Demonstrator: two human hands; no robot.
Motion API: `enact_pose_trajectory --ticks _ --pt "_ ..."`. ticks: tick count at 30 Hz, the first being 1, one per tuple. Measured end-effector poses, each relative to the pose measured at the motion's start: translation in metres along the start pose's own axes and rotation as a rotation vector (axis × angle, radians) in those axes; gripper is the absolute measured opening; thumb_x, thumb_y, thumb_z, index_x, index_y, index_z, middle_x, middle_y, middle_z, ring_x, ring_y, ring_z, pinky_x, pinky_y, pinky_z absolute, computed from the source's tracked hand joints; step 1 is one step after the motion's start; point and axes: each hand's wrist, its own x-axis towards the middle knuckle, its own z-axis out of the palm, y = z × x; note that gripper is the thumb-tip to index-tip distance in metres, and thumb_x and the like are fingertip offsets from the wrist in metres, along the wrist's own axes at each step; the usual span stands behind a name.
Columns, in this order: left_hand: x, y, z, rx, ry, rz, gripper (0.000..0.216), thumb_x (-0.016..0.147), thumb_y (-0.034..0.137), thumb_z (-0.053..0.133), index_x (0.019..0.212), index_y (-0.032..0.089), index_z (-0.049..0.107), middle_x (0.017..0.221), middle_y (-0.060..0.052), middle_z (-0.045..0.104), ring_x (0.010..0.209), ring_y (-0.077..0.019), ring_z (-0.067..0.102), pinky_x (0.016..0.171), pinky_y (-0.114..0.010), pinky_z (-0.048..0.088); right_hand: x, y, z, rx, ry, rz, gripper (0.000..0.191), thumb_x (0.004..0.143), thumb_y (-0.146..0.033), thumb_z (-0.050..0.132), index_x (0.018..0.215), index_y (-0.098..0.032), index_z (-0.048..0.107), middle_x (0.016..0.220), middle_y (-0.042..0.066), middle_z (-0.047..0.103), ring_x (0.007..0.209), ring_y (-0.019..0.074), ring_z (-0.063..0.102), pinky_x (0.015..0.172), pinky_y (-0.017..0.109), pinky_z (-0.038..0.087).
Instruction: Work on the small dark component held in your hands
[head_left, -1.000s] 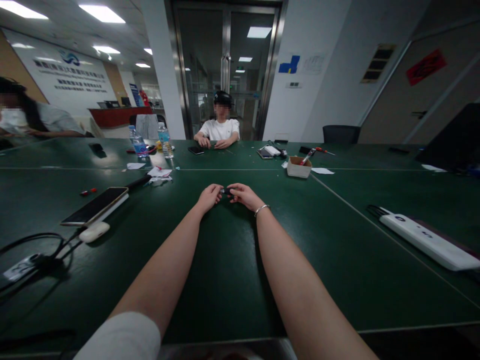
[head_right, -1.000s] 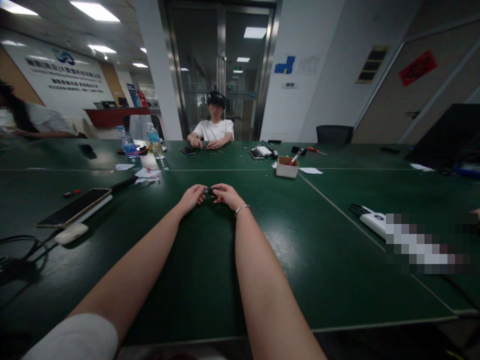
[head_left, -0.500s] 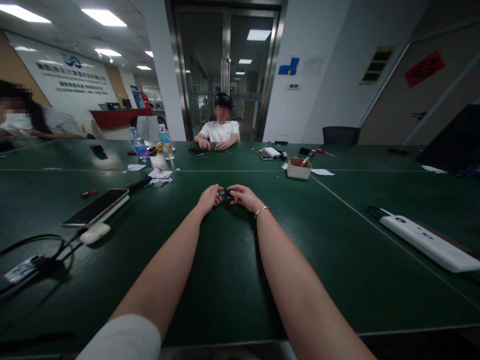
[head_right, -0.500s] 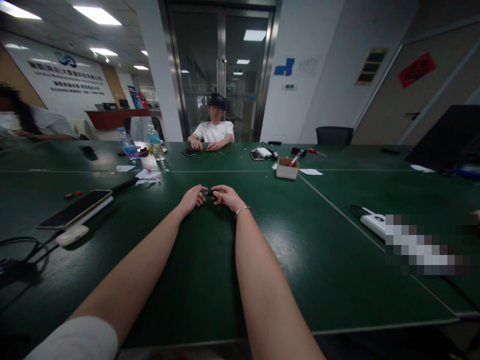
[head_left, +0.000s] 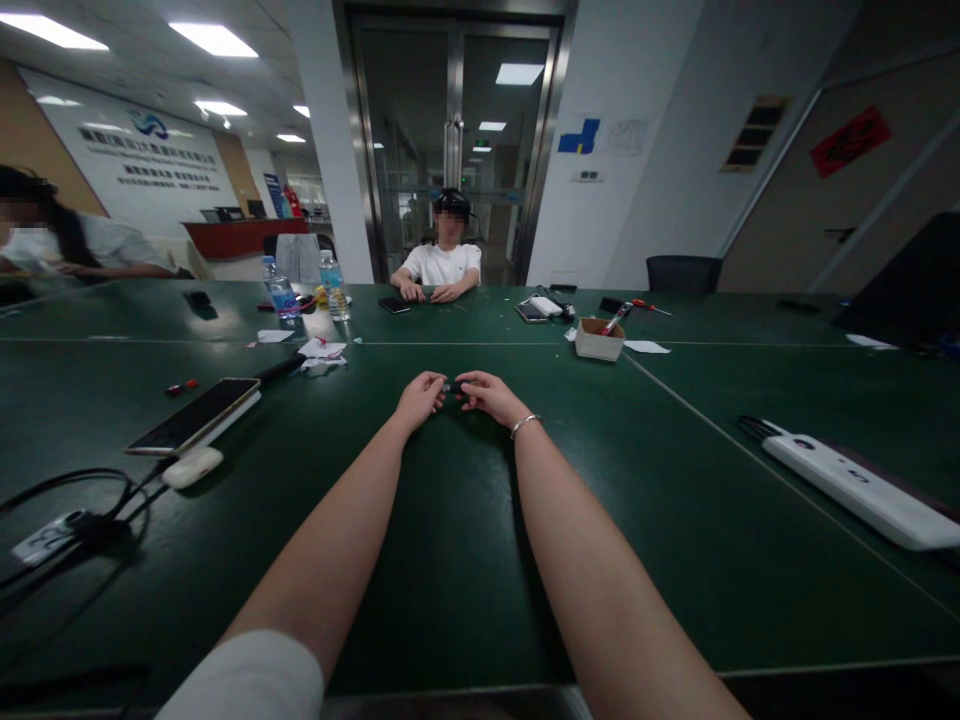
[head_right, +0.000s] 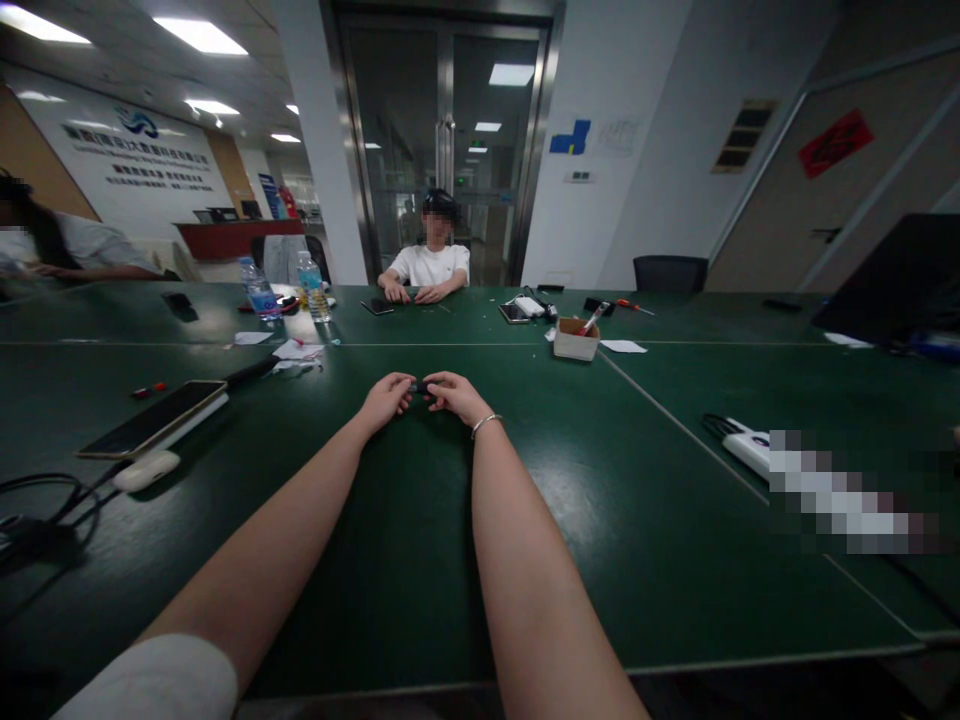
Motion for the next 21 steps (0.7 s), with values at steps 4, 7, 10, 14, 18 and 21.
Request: enact_pose_trajectory --ticks 4,7,10,14,18,21 --pt "0.0005 -0.0007 -0.0004 -0.025 0.002 -0.008 0.018 0.083 0.025 0.054 0.098 0.017 0.06 0.07 0.0 0.058 0.053 -0.0079 0.053 0.046 -0.018 0.039 -0.0004 -0.0003 0.0005 0.007 0.005 0.0 0.019 0.075 -0.013 0.068 0.093 -0.015 0.064 0.061 -0.002 0.062 0.048 0.0054 0.052 0.057 0.023 0.057" --pt "0.0017 -0.003 -0.0012 -0.011 -0.005 -0.005 0.022 0.085 0.03 0.051 0.098 0.016 0.06 0.066 0.001 0.056 0.05 -0.0085 0.051 0.044 -0.02 0.038 -0.0009 -0.001 0.001 0.005 0.009 0.01 0.019 0.076 -0.012 0.066 0.095 -0.015 0.063 0.064 -0.001 0.064 0.047 0.0045 0.051 0.057 0.022 0.057" --pt "0.0017 -0.0037 -0.0016 -0.003 -0.011 0.03 0.021 0.081 0.029 0.055 0.097 0.017 0.061 0.067 0.001 0.056 0.052 -0.0085 0.05 0.045 -0.019 0.038 -0.0011 -0.0014 0.0014 0.009 0.007 0.01 0.019 0.077 -0.011 0.065 0.095 -0.015 0.063 0.064 -0.001 0.064 0.047 0.0047 0.052 0.057 0.022 0.057" --pt "-0.0009 0.0006 -0.0011 -0.041 -0.01 -0.005 0.02 0.082 0.031 0.054 0.095 0.017 0.061 0.069 0.0 0.058 0.055 -0.0093 0.052 0.045 -0.019 0.038 -0.0015 -0.0017 0.0017 0.013 0.005 0.004 0.018 0.076 -0.011 0.066 0.093 -0.015 0.064 0.061 -0.002 0.062 0.049 0.0057 0.053 0.057 0.022 0.057" --pt "-0.0032 0.004 -0.0004 -0.032 -0.018 0.015 0.02 0.084 0.03 0.051 0.094 0.016 0.061 0.065 0.0 0.055 0.053 -0.0096 0.05 0.045 -0.019 0.037 -0.0021 -0.0024 0.002 0.007 0.002 0.002 0.018 0.076 -0.011 0.066 0.093 -0.016 0.064 0.062 -0.002 0.063 0.049 0.0058 0.054 0.056 0.021 0.057" --pt "-0.0033 0.0029 -0.0006 -0.022 -0.004 0.053 0.02 0.077 0.028 0.06 0.093 0.017 0.063 0.071 -0.001 0.058 0.061 -0.0114 0.054 0.047 -0.02 0.04 -0.002 -0.0027 0.0021 0.013 0.008 0.013 0.017 0.077 -0.01 0.065 0.093 -0.016 0.064 0.062 -0.002 0.064 0.047 0.0053 0.053 0.056 0.022 0.057"
